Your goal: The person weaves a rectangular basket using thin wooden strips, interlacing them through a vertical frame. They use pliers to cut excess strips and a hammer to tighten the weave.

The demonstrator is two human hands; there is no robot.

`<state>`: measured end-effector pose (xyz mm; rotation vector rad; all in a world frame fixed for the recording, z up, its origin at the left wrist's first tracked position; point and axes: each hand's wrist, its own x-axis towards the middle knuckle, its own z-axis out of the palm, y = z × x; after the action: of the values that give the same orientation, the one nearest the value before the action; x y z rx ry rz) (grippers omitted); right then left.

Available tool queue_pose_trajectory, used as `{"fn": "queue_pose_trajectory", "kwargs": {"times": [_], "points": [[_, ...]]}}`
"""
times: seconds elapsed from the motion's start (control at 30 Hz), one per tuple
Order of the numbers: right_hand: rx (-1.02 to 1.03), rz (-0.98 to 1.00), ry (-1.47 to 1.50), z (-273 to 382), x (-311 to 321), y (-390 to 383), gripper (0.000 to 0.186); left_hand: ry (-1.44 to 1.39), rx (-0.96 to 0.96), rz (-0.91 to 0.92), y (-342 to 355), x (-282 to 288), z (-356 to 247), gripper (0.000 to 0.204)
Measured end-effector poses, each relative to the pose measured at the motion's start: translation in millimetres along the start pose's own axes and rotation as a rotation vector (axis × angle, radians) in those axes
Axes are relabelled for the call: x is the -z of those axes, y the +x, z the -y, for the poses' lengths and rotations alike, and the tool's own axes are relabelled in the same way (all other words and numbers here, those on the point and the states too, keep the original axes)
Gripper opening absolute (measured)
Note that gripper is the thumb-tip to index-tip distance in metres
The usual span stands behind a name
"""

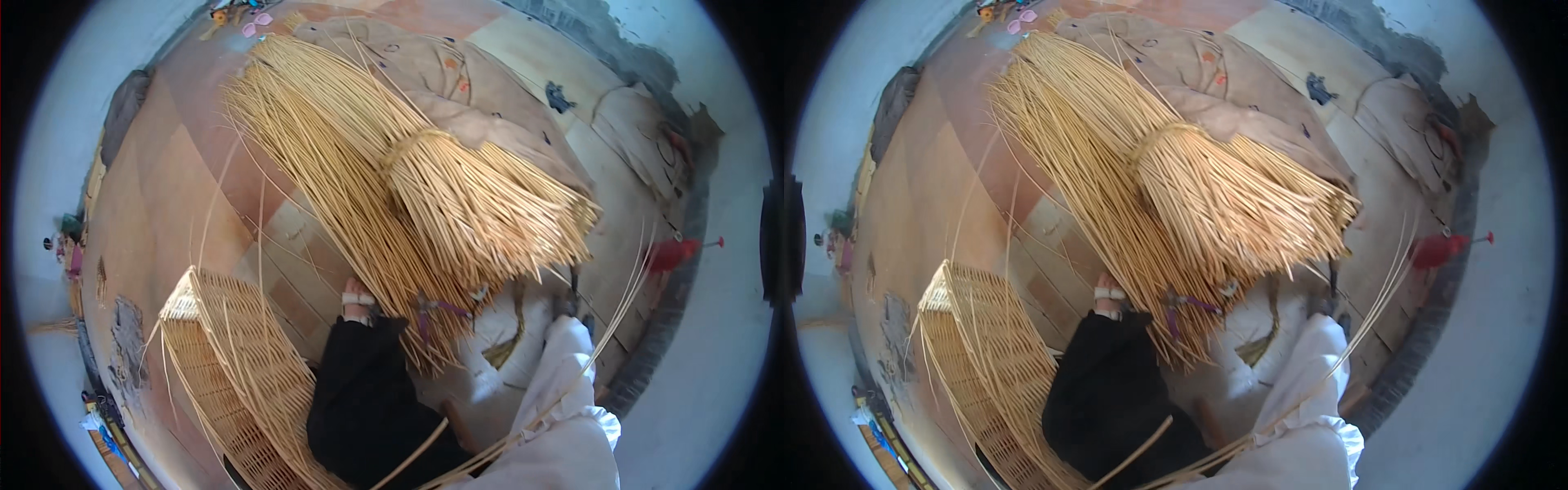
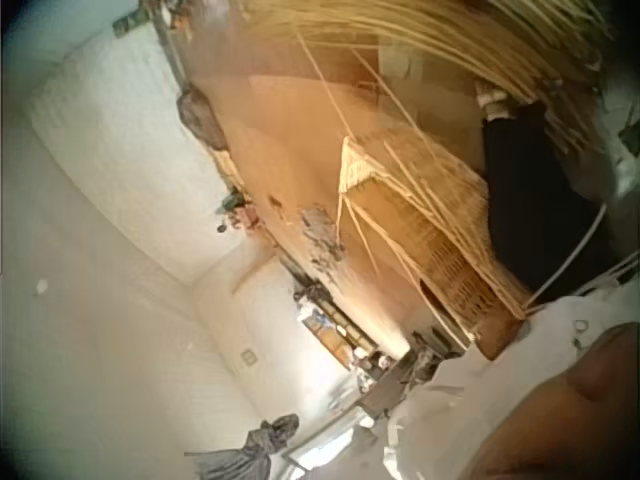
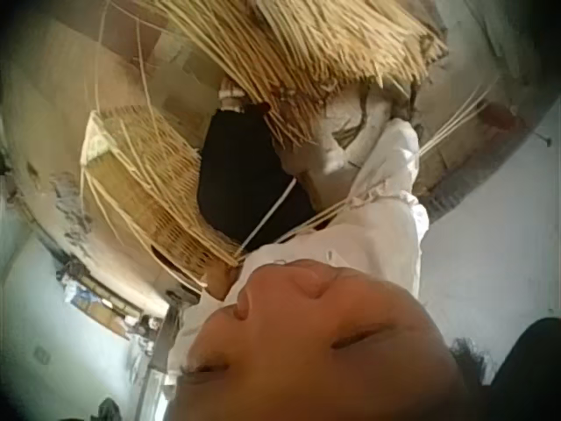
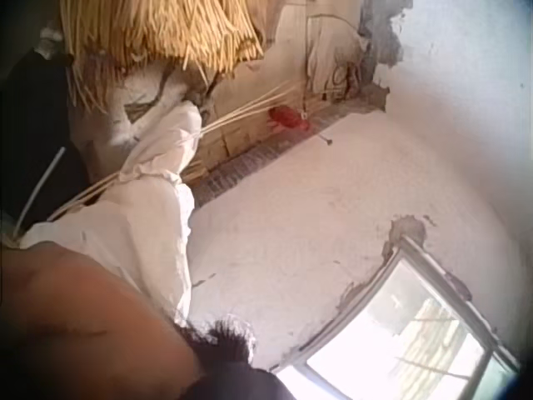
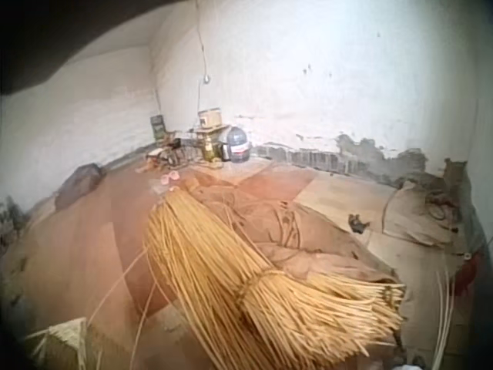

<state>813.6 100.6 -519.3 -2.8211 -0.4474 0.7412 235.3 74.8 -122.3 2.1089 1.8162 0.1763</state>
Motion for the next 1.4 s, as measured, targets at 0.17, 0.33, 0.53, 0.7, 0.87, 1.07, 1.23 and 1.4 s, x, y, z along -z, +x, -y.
{"fn": "queue_pose_trajectory", "kwargs": {"times": [0.17,0.33,0.53,0.7,0.87,1.07,1.23,1.4], "points": [[-0.078,0.009,0.008,6,-2,55,0.041,-0.006,0.14,0.116,0,-3,-14,0.044],[-0.103,-0.049,0.108,7,-10,62,0.041,-0.029,0.141,0.171,6,-10,-7,0.043],[-0.068,0.007,0.315,-10,-47,3,0.04,-0.054,0.117,0.194,-24,0,-10,0.042],[0.104,0.128,0.663,-62,-99,-102,0.04,-0.079,0.057,0.169,-77,4,-12,0.041],[0.13,0.835,0.492,-62,-16,-244,0.041,0.013,-0.133,0.032,-153,-15,8,0.032],[0.318,0.878,0.207,-47,139,-271,0.033,0.088,-0.292,-0.353,-167,-56,-11,0.032],[0.682,0.896,0.046,7,299,-329,0.028,-0.119,0.033,0.016,-158,-8,-20,0.047],[0.995,1.195,0.176,56,348,-459,0.027,-0.348,0.024,-0.751,-174,49,19,0.075]]}}
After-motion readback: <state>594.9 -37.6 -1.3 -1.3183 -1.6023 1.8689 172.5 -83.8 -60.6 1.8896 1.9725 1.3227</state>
